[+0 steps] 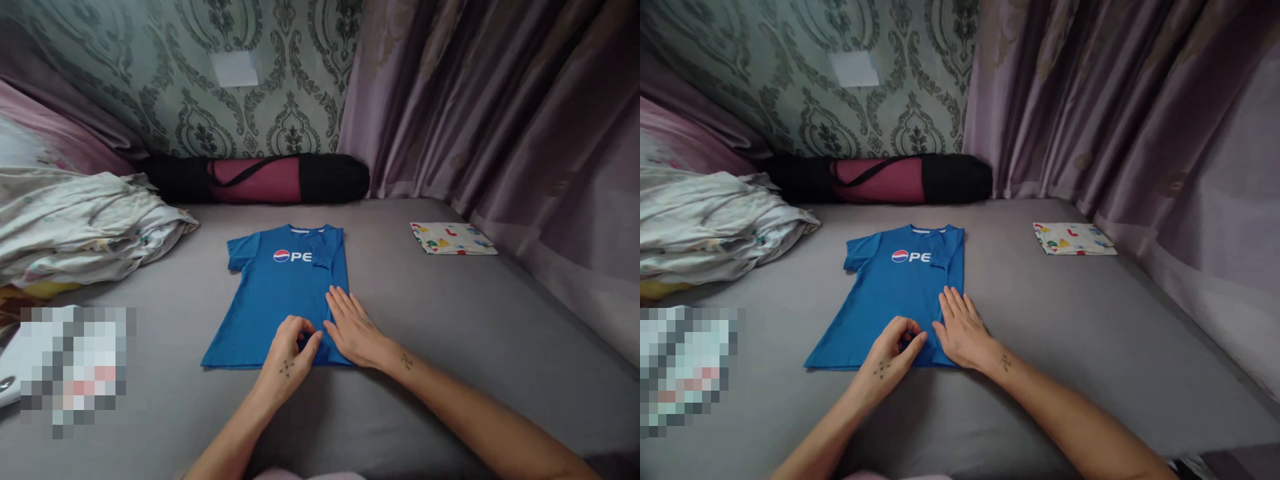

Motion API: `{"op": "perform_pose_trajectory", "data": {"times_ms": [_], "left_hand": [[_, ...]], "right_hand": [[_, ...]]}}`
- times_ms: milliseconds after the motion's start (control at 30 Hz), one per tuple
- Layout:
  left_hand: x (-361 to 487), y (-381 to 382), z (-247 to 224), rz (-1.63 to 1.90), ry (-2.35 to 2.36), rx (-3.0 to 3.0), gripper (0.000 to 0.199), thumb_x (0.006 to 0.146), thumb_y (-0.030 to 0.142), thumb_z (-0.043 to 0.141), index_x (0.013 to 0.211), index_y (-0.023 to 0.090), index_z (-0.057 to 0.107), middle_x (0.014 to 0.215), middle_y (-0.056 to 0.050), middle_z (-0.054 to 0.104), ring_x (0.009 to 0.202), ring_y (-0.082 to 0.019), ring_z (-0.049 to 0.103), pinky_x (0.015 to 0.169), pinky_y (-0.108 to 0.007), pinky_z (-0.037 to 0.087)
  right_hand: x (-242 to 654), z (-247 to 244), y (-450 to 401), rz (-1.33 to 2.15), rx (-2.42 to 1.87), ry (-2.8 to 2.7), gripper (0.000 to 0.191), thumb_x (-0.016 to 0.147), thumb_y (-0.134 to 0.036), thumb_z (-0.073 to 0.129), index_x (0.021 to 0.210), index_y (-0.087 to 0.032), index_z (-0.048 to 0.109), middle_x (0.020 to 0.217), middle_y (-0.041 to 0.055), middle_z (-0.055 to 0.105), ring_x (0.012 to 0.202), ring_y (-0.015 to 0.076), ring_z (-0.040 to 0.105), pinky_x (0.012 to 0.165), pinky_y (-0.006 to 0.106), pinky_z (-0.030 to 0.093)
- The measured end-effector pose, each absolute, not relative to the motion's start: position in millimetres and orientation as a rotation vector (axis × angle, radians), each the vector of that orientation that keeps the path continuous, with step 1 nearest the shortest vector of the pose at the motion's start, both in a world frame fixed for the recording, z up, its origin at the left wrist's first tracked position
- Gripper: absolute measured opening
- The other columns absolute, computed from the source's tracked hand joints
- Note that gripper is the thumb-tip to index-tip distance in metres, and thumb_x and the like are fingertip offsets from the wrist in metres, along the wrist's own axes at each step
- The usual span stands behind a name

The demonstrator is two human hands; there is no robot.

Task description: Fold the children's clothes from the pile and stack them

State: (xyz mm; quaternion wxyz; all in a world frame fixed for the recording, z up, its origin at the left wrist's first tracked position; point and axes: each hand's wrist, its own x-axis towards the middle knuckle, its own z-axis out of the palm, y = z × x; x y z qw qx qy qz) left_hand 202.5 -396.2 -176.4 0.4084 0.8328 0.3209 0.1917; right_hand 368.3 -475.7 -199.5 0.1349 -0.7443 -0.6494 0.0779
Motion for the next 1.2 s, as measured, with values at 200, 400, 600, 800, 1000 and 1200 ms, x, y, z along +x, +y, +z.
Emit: {"op": "perform_pose_trajectory", "data": {"times_ms": [200, 400, 600, 800, 1000, 1200], "left_hand": [[201.4, -397.7, -177.6, 0.509, 0.795, 2.102, 0.019, 0.09, 0.035, 0.048, 0.088, 0.019, 0.058, 0.085, -0.004, 0.06, 0.08, -0.017, 0.056, 0.07, -0.029, 0.044], [199.6, -397.2, -183.1, 0.527, 0.742, 2.155, 0.016, 0.093, 0.029, 0.044, 0.093, 0.019, 0.057, 0.09, -0.005, 0.061, 0.085, -0.018, 0.058, 0.075, -0.032, 0.047], [203.3, -402.0, -184.9, 0.567, 0.551, 2.28, 0.016, 0.094, 0.022, 0.043, 0.098, 0.021, 0.058, 0.099, -0.007, 0.063, 0.093, -0.019, 0.058, 0.083, -0.033, 0.049], [207.2, -409.6, -191.8, 0.49, 0.201, 2.533, 0.025, 0.092, 0.017, 0.047, 0.112, 0.024, 0.059, 0.12, -0.006, 0.065, 0.121, -0.022, 0.054, 0.099, -0.037, 0.047], [212.6, -401.4, -206.4, 0.537, -0.016, 2.735, 0.024, 0.092, 0.021, 0.048, 0.113, 0.023, 0.059, 0.121, -0.005, 0.067, 0.119, -0.021, 0.058, 0.095, -0.031, 0.051], [217.8, -401.7, -222.6, 0.643, -0.011, 2.799, 0.023, 0.096, 0.024, 0.042, 0.107, 0.024, 0.063, 0.114, -0.004, 0.07, 0.114, -0.018, 0.061, 0.091, -0.027, 0.051]], "right_hand": [[336.5, -184.1, -515.4, 0.381, -2.046, -1.929, 0.062, 0.096, -0.04, 0.037, 0.15, -0.01, 0.027, 0.156, 0.0145, 0.018, 0.145, 0.0266, 0.012, 0.118, 0.049, 0.018], [325.5, -138.6, -540.2, 0.926, -1.707, -2.035, 0.052, 0.093, -0.042, 0.047, 0.141, -0.02, 0.047, 0.146, 0.011, 0.044, 0.136, 0.0252, 0.038, 0.112, 0.038, 0.032], [402.9, -112.6, -473.7, 1.406, -1.422, -1.673, 0.036, 0.094, -0.038, 0.045, 0.107, -0.013, 0.068, 0.092, 0.0069, 0.074, 0.077, 0.0148, 0.07, 0.07, 0.024, 0.053], [532.6, -159.4, -345.9, 0.38, -1.964, -1.342, 0.03, 0.089, -0.014, 0.044, 0.107, -0.016, 0.068, 0.103, 0.0083, 0.071, 0.082, 0.0155, 0.067, 0.081, 0.032, 0.053], [582.8, -189.9, -299.1, 0.21, -2.202, -1.585, 0.035, 0.089, -0.009, 0.048, 0.119, -0.016, 0.063, 0.116, 0.0105, 0.062, 0.107, 0.0175, 0.06, 0.097, 0.033, 0.044], [590.6, -190.4, -286.1, 0.339, -2.245, -1.783, 0.02, 0.092, -0.022, 0.052, 0.104, -0.019, 0.068, 0.105, 0.007, 0.061, 0.095, 0.0158, 0.061, 0.09, 0.028, 0.046]]}}
